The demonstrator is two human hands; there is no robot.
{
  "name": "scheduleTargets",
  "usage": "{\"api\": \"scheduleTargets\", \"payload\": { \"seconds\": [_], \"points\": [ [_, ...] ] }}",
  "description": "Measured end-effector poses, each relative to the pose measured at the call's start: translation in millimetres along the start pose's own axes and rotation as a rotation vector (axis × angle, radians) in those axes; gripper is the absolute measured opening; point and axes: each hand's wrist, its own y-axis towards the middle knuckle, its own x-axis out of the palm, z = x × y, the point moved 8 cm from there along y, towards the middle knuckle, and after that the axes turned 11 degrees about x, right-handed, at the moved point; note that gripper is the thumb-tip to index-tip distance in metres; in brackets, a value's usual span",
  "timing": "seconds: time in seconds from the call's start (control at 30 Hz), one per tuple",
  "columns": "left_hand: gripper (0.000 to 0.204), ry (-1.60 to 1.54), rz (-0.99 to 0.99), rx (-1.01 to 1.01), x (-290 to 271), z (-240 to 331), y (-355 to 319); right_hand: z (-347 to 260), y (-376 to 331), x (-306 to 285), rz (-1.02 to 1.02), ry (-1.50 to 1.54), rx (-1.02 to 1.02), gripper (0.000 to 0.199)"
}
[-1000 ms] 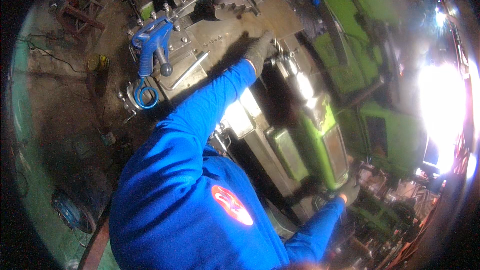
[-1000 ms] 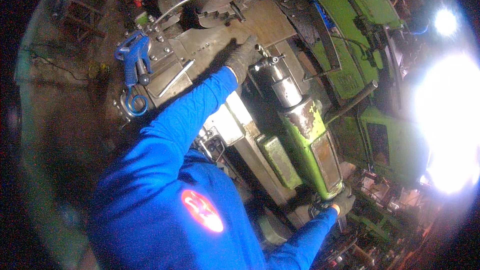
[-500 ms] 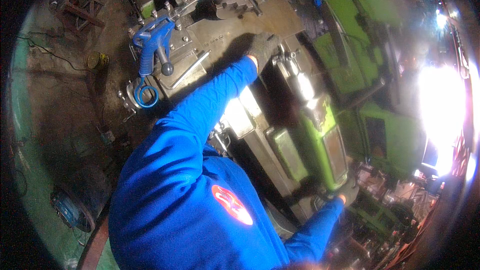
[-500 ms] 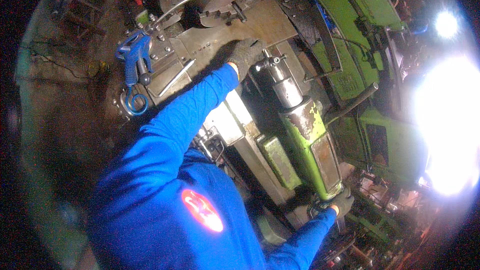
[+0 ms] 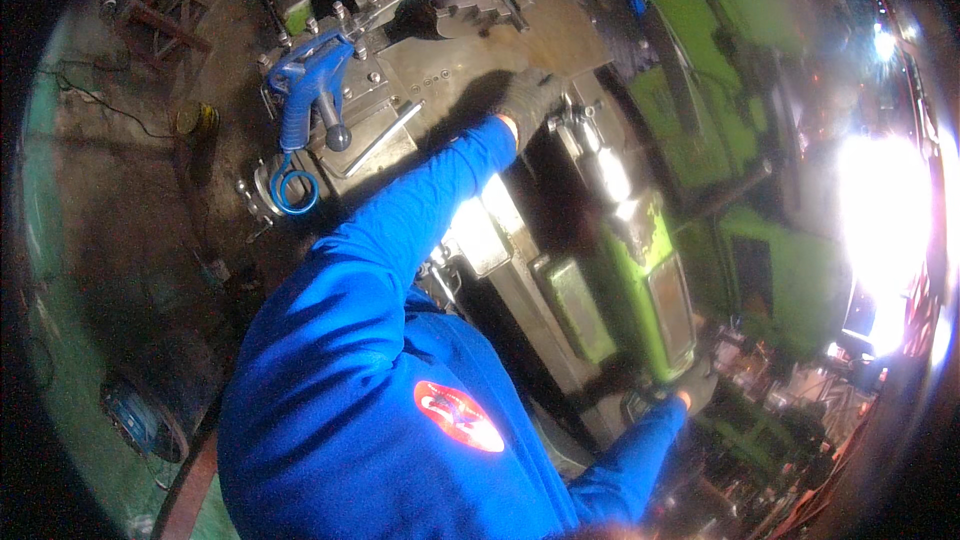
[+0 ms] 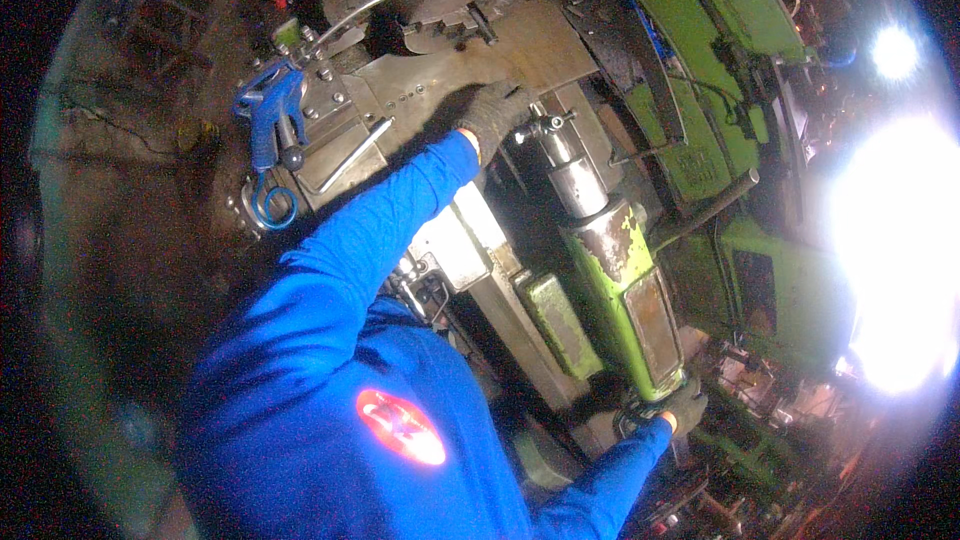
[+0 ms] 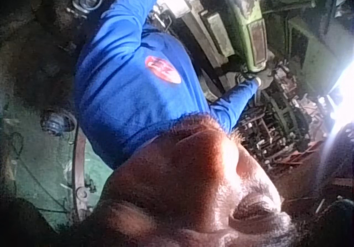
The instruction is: The person operates a green metal lathe, using a blue pneumatic tool to tighten or adjust components on the machine's chuck and carriage. They repeatedly reposition the tool and use their hands to manipulate the metal parts and levers throughout the process.
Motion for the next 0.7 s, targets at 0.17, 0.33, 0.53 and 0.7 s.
{"api": "scheduleTargets", "payload": {
  "seconds": [0.17,0.33,0.53,0.7],
  "points": [
    [0.024,0.31,-0.012,0.293,-1.8,13.4,-0.9,-0.5,-0.2,0.2,0.015,0.023,-0.012,0.079],
    [0.028,0.014,0.05,0.23,-2.9,0.8,0.7,3.4,9.4,6.7,0.024,-0.005,-0.014,0.081],
    [0.028,-0.086,0.041,0.143,-2.8,2.7,-1.2,9.0,15.5,12.1,0.029,-0.017,0.012,0.074],
    [0.029,-0.124,0.076,0.205,-2.3,-2.7,-0.7,2.9,5.7,6.0,-0.046,-0.018,0.031,0.082]
  ]
}}
